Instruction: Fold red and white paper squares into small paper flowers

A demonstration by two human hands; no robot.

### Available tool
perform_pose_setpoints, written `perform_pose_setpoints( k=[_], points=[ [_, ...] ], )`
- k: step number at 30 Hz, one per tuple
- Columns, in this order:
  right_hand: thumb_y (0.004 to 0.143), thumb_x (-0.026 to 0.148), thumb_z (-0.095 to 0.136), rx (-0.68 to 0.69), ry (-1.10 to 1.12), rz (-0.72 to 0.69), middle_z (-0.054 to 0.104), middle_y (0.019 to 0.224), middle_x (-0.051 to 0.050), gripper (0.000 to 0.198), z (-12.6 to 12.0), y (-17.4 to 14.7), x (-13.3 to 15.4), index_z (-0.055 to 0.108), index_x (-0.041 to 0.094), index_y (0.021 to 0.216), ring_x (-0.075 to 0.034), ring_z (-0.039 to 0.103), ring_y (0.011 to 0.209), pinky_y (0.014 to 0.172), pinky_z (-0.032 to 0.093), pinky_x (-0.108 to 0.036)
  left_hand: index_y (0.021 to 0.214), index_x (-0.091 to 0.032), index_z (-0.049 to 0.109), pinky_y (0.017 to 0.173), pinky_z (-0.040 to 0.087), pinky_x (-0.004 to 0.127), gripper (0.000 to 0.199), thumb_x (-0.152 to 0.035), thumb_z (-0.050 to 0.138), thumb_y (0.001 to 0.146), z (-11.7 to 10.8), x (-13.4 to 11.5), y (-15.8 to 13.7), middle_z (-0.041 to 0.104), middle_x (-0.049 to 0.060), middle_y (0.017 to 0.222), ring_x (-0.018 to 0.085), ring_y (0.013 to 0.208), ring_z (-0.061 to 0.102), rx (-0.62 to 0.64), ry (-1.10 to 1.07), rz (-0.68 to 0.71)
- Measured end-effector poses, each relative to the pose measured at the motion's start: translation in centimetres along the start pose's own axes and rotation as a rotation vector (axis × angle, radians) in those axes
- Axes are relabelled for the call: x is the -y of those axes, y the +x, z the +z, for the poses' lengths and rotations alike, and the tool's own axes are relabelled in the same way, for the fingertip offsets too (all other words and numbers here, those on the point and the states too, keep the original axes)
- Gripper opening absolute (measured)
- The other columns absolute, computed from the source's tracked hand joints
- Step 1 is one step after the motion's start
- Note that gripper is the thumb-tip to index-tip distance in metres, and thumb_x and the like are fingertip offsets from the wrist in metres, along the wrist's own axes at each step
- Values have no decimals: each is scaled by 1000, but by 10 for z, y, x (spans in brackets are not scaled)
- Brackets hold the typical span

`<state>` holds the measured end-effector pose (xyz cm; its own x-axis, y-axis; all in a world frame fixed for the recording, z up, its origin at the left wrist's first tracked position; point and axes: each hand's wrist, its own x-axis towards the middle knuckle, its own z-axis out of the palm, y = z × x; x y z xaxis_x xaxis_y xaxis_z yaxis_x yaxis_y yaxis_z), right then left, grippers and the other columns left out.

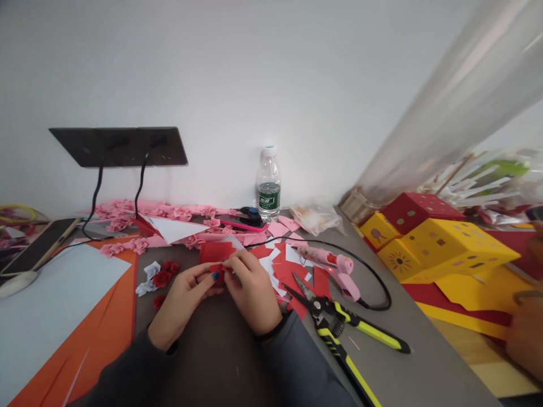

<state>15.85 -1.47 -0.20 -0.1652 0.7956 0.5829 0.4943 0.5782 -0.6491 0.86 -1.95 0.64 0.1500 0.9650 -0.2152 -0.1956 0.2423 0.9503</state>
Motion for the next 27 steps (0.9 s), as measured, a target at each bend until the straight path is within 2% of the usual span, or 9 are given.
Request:
perform_pose_setpoints(
  k=[9, 15, 17, 20, 23, 27],
  points=[
    [94, 13, 52, 23, -57, -123, 68, 106, -10, 26, -2, 0, -4, 69, 25, 110, -23, 65, 98, 84, 57, -38, 94, -16, 77, 70, 58, 25, 26, -30, 77, 72, -1, -3, 0, 77, 8, 97, 17, 83, 70, -83, -174, 7],
    [93, 12, 53, 47, -25, -129, 69, 107, -9, 25, -3, 1, -1, 69, 26, 107, -22, 65, 98, 84, 57, -36, 93, -15, 77, 68, 58, 24, 30, -33, 80, 70, -3, -3, 0, 77, 7, 91, 15, 77, 69, -109, -172, 16],
    [92, 10, 54, 46, 56, -85, 69, 106, -9, 24, -4, 2, 1, 70, 24, 103, -21, 66, 99, 85, 56, -35, 93, -15, 76, 67, 58, 22, 30, -32, 82, 69, -4, -2, 0, 77, 6, 87, 14, 73, 69, -116, -141, 17],
    [90, 9, 53, 8, 209, 60, 70, 100, -8, 21, -4, 4, 4, 68, 22, 97, -21, 67, 96, 84, 55, -34, 90, -15, 74, 65, 58, 21, 27, -32, 81, 70, -5, -3, 0, 76, 5, 83, 13, 71, 69, -114, -82, 33],
    [89, 16, 56, -26, 357, 183, 69, 93, -7, 12, -3, 6, 5, 66, 21, 91, -20, 66, 88, 77, 55, -32, 87, -15, 72, 66, 58, 21, 23, -32, 79, 72, -6, -3, 0, 75, 3, 80, 14, 73, 69, -90, -13, 55],
    [86, 23, 64, 7, 444, 261, 66, 88, -6, 5, -2, 6, 2, 66, 19, 83, -20, 64, 84, 74, 52, -31, 84, -15, 68, 68, 59, 23, 23, -33, 78, 74, -7, -2, -1, 73, 2, 78, 14, 74, 69, -45, 57, 78]
  ],
)
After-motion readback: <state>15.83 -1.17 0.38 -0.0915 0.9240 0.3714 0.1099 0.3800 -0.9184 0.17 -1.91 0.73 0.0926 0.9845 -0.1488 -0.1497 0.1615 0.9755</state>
